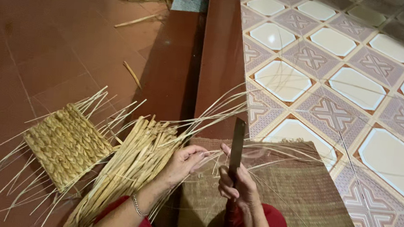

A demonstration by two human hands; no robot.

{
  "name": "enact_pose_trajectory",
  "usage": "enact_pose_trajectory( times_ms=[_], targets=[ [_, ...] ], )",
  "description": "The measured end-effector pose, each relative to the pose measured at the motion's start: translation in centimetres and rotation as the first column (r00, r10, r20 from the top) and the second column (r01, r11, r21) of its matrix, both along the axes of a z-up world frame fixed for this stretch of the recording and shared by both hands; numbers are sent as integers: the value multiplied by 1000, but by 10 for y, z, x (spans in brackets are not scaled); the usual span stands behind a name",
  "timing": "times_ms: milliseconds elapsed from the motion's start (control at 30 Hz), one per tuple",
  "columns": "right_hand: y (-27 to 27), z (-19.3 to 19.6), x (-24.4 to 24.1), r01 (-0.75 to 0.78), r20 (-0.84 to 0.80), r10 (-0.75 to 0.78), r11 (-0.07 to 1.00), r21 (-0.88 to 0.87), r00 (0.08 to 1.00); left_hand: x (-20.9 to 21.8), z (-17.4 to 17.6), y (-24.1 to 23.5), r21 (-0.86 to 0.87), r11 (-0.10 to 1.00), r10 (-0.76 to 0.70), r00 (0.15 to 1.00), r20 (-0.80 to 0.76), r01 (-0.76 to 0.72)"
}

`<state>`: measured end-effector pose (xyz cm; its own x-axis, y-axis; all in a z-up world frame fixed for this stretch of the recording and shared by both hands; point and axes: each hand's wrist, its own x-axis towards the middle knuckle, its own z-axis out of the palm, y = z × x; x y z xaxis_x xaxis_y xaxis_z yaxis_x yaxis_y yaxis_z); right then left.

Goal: The person sits on a mat and uses a large knife to split long bamboo strips into thinner strands. They hold the bamboo with one hand and draw the knife along the length of the strip to separate it, repeating this process for multiple pieces.

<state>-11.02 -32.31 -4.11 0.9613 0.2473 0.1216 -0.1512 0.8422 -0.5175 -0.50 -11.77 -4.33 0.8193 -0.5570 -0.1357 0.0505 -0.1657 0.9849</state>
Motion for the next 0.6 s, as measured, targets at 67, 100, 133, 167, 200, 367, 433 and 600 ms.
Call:
enact_pose_trajectory(
  times_ms=[67, 100, 133, 167, 200, 367, 433, 600],
  targets=[
    [9, -1, 14, -69, 132, 65, 997, 22, 989, 1, -6, 3, -69, 997, -38, 999, -9, 38],
    [12, -2, 20, -103, 194, 95, 994, 31, 976, 2, -9, 4, -74, 997, -32, 998, -49, 29],
    [13, -3, 22, -106, 195, 108, 994, -19, 975, 2, -12, 6, -77, 997, -25, 995, -93, 18],
    [13, -3, 24, -109, 196, 121, 992, -69, 973, 3, -14, 7, -81, 997, -18, 990, -137, 7],
    [14, -4, 27, -113, 201, 135, 987, -118, 970, 4, -14, 8, -110, 994, -7, 986, -166, -12],
    [14, -12, 24, 27, 140, 26, 931, -364, 990, 12, -10, 12, -69, 994, 71, 973, -219, -88],
    [11, -18, 23, 49, 98, -13, 926, -375, 995, 9, -9, 12, -86, 995, 39, 980, -195, -57],
    [5, -23, 20, 69, 77, -54, 975, -210, 996, 2, 6, 7, -19, 1000, 7, 975, -222, -11]
  ],
)
